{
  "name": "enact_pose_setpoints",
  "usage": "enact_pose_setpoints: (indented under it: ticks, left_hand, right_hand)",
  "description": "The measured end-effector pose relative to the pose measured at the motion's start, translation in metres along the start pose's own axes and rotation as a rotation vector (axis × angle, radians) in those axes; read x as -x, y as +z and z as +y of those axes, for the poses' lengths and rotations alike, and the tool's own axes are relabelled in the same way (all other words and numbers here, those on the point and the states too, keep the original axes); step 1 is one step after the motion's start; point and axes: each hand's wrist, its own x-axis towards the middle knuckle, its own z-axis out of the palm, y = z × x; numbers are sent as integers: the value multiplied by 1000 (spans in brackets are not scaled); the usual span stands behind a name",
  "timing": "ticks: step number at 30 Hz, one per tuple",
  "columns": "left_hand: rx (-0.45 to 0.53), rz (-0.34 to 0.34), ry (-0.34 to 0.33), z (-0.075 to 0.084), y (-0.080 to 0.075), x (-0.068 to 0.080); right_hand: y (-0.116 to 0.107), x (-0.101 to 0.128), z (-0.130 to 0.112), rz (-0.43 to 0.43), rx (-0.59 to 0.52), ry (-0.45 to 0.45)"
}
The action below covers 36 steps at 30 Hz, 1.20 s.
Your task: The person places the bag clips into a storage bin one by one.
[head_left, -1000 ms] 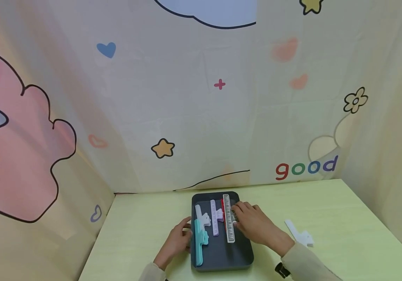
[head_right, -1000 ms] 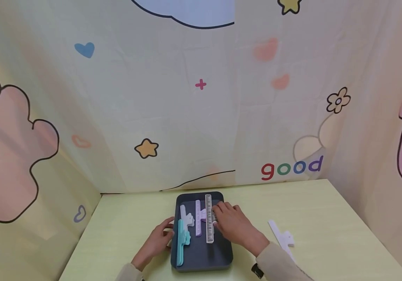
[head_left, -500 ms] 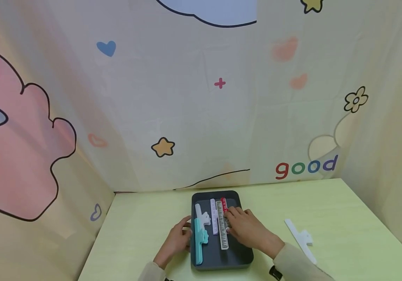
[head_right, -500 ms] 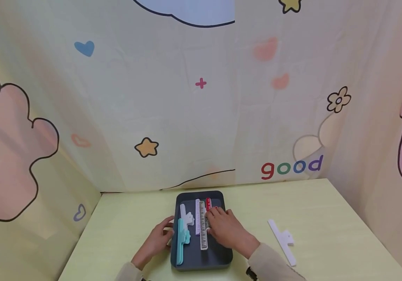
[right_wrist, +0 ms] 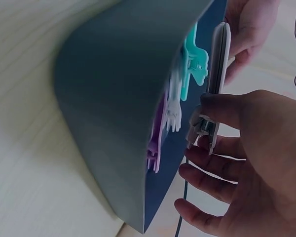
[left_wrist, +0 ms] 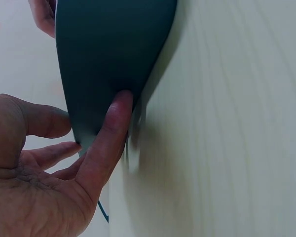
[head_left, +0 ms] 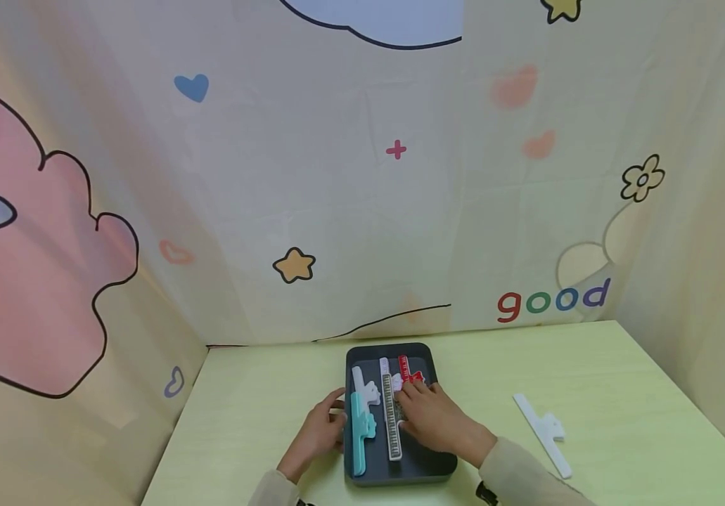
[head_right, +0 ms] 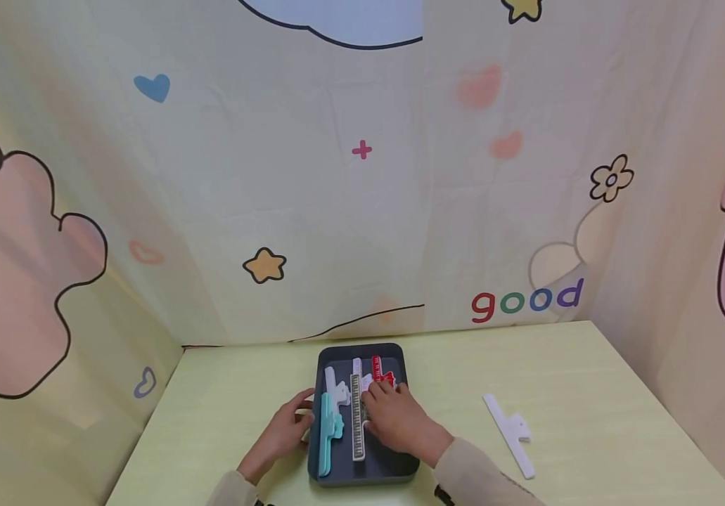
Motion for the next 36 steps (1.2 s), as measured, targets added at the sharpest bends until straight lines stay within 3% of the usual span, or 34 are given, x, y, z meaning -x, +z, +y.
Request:
enact_pose_setpoints:
  ticks: [19,36]
  left_hand:
    - [6,1,-4,2,0,1]
    - [25,-5,-1,1,0,2]
  right_hand:
    - [12,-9,-8,-100,25,4]
    - [18,-12,-11,-92,66,5]
